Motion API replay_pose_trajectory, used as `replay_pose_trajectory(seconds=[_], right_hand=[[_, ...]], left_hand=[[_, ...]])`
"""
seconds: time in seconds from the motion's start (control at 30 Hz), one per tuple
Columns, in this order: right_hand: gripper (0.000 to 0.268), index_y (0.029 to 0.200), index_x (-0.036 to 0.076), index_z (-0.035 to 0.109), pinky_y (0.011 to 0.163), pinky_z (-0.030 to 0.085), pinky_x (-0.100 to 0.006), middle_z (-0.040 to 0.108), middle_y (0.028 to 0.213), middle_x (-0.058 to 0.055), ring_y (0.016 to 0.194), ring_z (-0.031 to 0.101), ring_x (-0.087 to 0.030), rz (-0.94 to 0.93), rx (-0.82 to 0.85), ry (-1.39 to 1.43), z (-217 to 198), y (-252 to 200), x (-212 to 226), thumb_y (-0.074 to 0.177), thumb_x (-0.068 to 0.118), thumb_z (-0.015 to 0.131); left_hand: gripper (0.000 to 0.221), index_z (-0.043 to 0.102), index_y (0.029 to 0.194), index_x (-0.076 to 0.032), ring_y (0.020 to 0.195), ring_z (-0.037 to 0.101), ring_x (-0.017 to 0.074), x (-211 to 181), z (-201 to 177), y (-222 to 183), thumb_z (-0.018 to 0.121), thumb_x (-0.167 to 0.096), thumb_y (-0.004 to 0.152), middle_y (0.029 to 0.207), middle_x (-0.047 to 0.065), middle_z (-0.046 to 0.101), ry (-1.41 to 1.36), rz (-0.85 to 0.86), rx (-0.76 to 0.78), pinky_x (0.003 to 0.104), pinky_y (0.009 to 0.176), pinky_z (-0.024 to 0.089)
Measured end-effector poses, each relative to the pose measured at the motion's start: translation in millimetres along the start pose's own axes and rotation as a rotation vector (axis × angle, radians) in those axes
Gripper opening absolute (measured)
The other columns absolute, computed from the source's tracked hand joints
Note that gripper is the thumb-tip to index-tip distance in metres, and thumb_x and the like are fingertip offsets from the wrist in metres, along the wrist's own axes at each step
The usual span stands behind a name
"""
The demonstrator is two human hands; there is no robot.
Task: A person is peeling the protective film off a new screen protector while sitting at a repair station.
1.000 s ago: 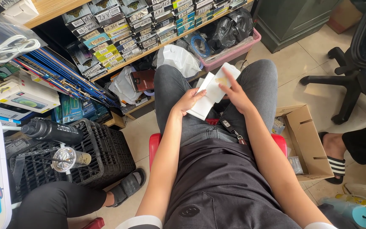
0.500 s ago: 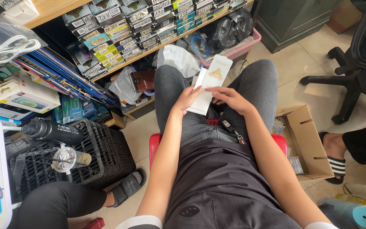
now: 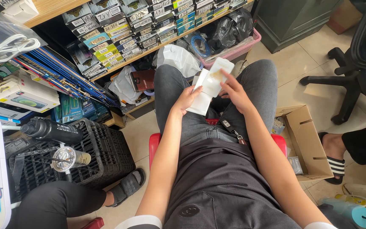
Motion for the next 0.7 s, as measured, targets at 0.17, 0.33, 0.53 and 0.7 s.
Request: replay_pose_trajectory(seconds=[0.17,0.33,0.53,0.7], right_hand=[[0.036,0.139,0.021,0.066,0.086,0.058,-0.044,0.064,0.1,-0.009,0.089,0.069,-0.024,0.02,0.162,-0.073,15.2,-12.7,11.6,0.103,0.024,0.064],[0.029,0.127,0.011,0.073,0.088,0.057,-0.042,0.067,0.108,-0.013,0.094,0.069,-0.024,0.046,0.233,-0.036,19.9,-16.5,12.0,0.102,0.024,0.064],[0.033,0.137,0.018,0.066,0.087,0.06,-0.043,0.058,0.102,-0.007,0.091,0.07,-0.024,0.038,0.043,0.124,3.4,-6.3,8.9,0.106,0.026,0.06],[0.071,0.166,0.03,0.013,0.084,0.056,-0.038,0.051,0.119,-0.011,0.094,0.065,-0.019,0.001,-0.07,0.157,-9.5,-2.9,4.9,0.11,0.022,0.056]], left_hand=[[0.019,0.071,0.097,-0.012,0.073,0.076,0.0163,-0.4,-9.5,6.4,0.07,-0.031,0.098,0.086,0.007,0.077,-0.035,0.016,-0.051,0.033,0.072,0.064],[0.019,0.07,0.098,-0.013,0.074,0.076,0.0163,0.5,-10.3,5.3,0.07,-0.031,0.098,0.087,0.007,0.076,-0.053,0.022,-0.065,0.033,0.073,0.064],[0.02,0.071,0.098,-0.01,0.073,0.076,0.0172,11.2,-11.1,10.8,0.071,-0.031,0.098,0.087,0.009,0.077,-0.011,0.026,-0.02,0.034,0.072,0.064],[0.02,0.072,0.098,-0.012,0.072,0.076,0.0145,-1.8,7.1,-7.4,0.073,-0.032,0.096,0.086,0.007,0.077,0.095,-0.033,0.083,0.03,0.071,0.063]])
Point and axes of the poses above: each hand's wrist, its own y-axis towards the middle knuckle, its own z-axis out of the palm, x = y × z, the point moved 6 cm from there along y, towards the middle knuckle
